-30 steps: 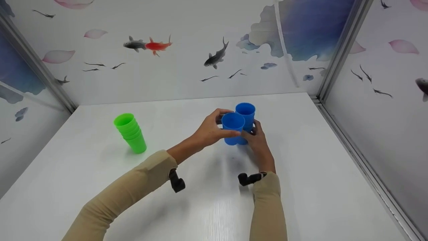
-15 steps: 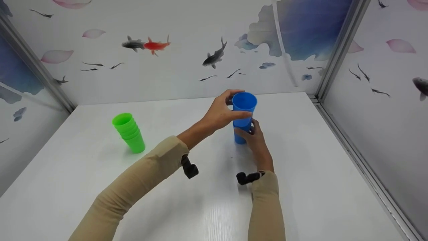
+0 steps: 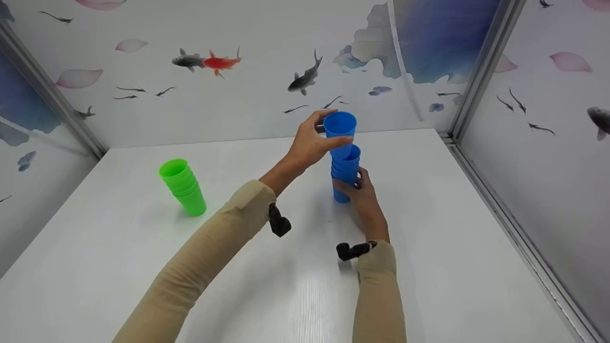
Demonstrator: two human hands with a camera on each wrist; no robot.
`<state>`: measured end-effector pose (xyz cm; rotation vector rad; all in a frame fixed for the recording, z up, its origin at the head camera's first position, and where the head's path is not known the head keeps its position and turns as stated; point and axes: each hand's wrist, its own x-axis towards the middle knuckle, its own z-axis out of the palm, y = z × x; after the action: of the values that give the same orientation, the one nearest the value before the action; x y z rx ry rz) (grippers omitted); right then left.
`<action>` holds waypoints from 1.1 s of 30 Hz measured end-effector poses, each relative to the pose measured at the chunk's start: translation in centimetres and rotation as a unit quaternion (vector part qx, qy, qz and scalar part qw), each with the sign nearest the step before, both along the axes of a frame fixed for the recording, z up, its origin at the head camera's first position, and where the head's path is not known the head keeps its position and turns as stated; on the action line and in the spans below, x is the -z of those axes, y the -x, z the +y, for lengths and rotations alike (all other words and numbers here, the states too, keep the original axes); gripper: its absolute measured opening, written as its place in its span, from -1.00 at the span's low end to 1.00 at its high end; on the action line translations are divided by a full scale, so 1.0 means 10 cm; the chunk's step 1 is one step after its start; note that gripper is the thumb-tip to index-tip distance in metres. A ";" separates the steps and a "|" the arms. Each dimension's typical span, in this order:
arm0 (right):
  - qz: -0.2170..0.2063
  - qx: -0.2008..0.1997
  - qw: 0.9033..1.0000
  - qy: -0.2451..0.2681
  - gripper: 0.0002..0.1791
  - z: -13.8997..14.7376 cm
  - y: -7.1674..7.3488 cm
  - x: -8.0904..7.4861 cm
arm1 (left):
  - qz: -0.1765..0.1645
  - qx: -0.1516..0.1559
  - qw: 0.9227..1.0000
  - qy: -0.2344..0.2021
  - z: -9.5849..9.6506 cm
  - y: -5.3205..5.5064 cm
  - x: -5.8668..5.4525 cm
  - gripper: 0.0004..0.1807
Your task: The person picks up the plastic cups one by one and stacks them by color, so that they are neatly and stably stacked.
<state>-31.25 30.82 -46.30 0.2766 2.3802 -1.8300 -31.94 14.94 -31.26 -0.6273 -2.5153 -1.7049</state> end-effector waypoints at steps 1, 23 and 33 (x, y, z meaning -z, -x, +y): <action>0.002 -0.001 1.000 0.002 0.25 0.00 0.00 0.00 | 0.002 0.000 1.000 0.001 0.00 0.01 0.01 -0.18; -0.013 -0.009 1.000 0.022 0.32 -0.01 -0.01 0.03 | -0.031 0.016 0.999 -0.002 -0.17 0.15 0.37 -0.12; -0.010 -0.014 1.000 0.016 0.31 0.15 -0.06 -0.01 | -0.049 0.010 0.999 -0.014 -0.44 0.27 0.54 -0.15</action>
<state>-30.69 32.27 -46.17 0.2548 2.3284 -1.8418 -34.62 10.55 -36.62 -0.5820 -2.5533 -1.8185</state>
